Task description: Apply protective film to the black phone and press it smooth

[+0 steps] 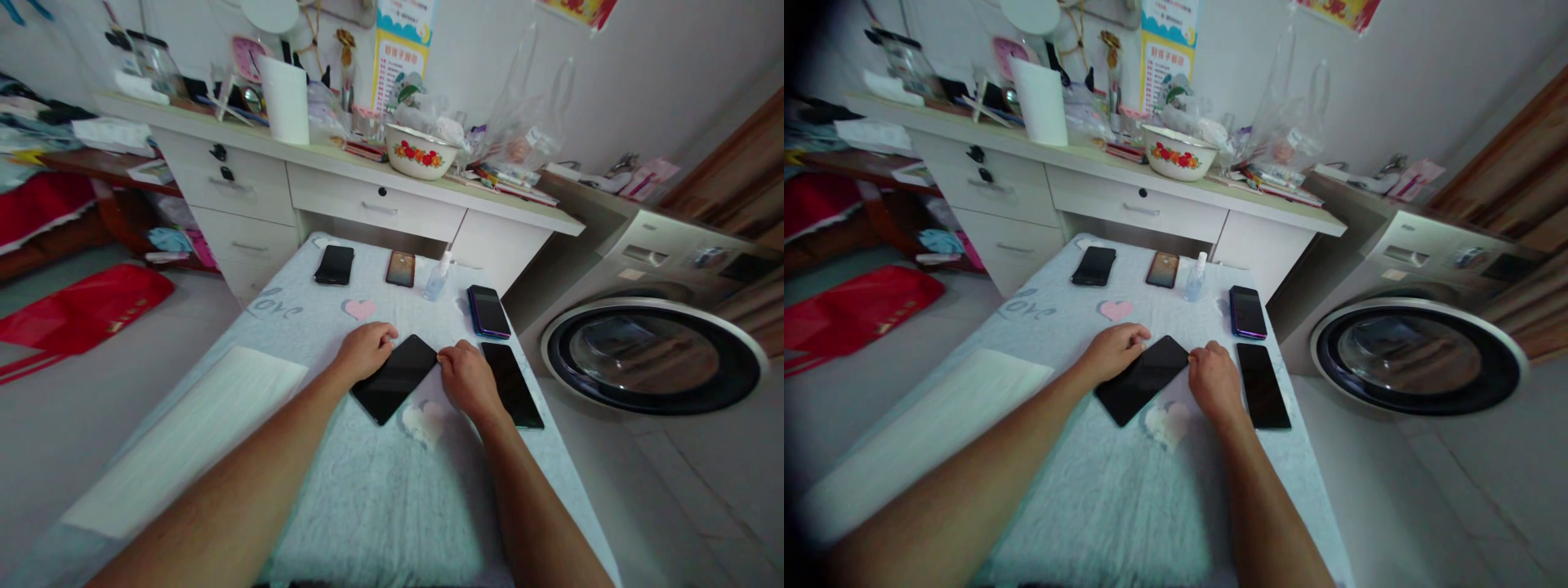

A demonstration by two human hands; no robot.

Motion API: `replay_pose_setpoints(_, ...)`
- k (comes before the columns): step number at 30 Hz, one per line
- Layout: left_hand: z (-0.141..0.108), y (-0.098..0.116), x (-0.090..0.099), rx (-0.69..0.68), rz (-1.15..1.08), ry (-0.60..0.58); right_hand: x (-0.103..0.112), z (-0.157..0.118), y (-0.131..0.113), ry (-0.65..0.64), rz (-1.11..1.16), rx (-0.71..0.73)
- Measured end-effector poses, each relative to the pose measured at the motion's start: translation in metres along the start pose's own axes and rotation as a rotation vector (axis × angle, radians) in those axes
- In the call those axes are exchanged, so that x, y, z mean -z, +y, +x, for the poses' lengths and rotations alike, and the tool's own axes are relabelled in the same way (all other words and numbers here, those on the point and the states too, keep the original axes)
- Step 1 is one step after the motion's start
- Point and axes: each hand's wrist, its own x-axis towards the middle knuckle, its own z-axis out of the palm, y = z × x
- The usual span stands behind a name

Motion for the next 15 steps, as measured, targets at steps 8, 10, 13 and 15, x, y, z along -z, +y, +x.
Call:
replay_pose_setpoints(8, -0.001, 0.001, 0.001, -0.001, -0.008, -0.008, -0.010, 0.001, -0.011, 0.079, 0.044, 0.095)
replay_pose_setpoints(10, -0.001, 0.001, 0.001, -0.005, -0.008, -0.004, -0.012, 0.001, -0.014, 0.079, 0.041, 0.113)
replay_pose_setpoints(13, -0.001, 0.000, 0.001, -0.010, -0.003, -0.003, -0.012, 0.000, -0.018, 0.082, 0.042, 0.165)
replay_pose_setpoints(15, 0.000, 0.000, 0.000, -0.011, -0.001, -0.002, -0.012, 0.000, -0.020, 0.087, 0.045, 0.205)
